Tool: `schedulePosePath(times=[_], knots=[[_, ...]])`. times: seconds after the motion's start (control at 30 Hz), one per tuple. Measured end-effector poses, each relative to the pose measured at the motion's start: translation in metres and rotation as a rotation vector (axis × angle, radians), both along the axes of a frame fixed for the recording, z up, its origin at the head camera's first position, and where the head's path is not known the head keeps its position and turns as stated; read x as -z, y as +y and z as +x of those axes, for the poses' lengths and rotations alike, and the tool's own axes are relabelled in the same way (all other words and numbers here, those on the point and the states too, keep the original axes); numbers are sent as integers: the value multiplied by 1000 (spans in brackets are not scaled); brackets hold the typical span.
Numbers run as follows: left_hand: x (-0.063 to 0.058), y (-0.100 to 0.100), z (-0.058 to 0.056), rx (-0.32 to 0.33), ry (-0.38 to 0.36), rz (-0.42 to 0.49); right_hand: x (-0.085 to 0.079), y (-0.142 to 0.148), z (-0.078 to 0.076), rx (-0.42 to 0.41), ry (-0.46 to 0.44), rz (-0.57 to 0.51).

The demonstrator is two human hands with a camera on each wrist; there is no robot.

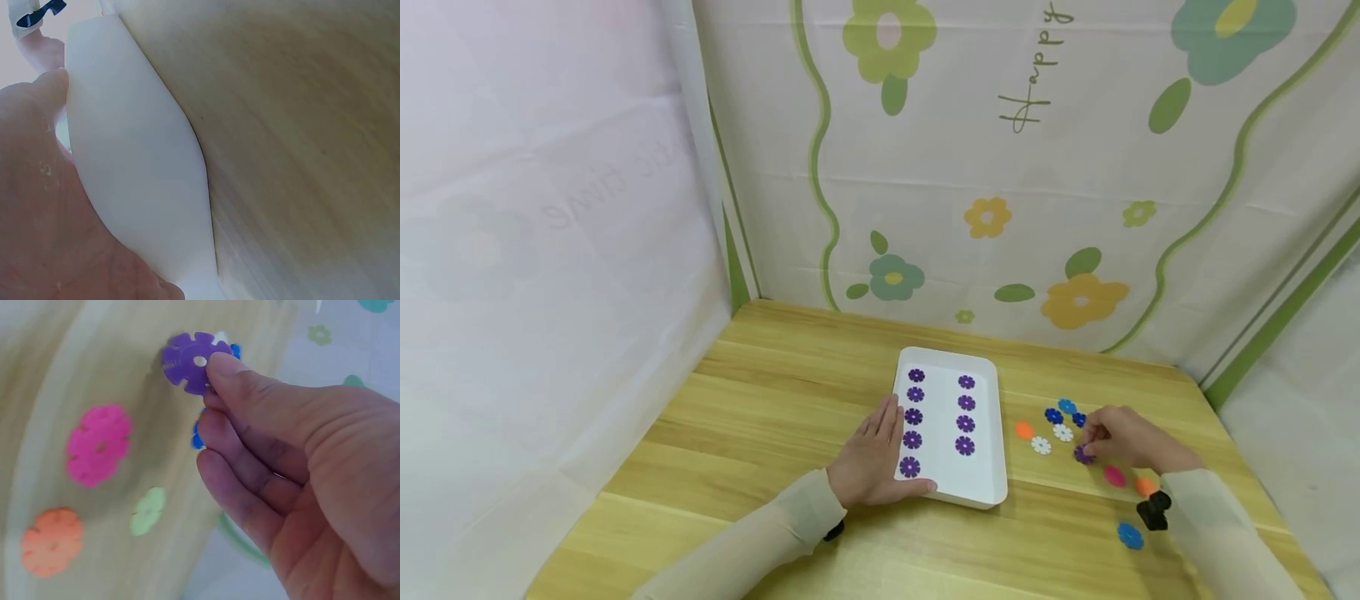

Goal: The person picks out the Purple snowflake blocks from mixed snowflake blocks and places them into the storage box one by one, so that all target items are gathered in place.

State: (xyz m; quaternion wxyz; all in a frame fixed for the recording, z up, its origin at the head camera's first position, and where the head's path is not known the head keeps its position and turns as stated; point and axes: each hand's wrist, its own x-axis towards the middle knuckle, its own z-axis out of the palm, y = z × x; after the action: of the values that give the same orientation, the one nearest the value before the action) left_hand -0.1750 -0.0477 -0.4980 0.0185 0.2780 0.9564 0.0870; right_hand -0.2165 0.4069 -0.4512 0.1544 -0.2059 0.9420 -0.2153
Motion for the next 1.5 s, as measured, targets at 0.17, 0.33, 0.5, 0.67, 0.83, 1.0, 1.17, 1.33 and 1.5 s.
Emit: schedulePosePath(times=[0.17,0.33,0.5,0.67,0.83,1.0,1.17,1.33,1.5], knots=[[-6,-1,1,1,11,-5,-16,-18,-7,-52,42,45],[-18,-2,4,13,15,-12,-34,-43,-10,-86,25,39],[-19,-1,5,11,11,-26,-47,-70,-12,-145,23,39],[-19,0,4,9,7,-39,-58,-98,-13,-200,21,36],[-18,0,4,9,8,-22,-63,-128,-12,-276,28,23],[-16,0,4,3,13,-16,-58,-153,-12,-299,6,29],[-18,1,5,-1,19,-41,-48,-170,-12,-312,-23,35],[-19,2,5,-3,12,-65,-37,-180,-9,-291,-66,40],[-18,2,5,-6,9,-52,-24,-186,-5,-293,-48,46]])
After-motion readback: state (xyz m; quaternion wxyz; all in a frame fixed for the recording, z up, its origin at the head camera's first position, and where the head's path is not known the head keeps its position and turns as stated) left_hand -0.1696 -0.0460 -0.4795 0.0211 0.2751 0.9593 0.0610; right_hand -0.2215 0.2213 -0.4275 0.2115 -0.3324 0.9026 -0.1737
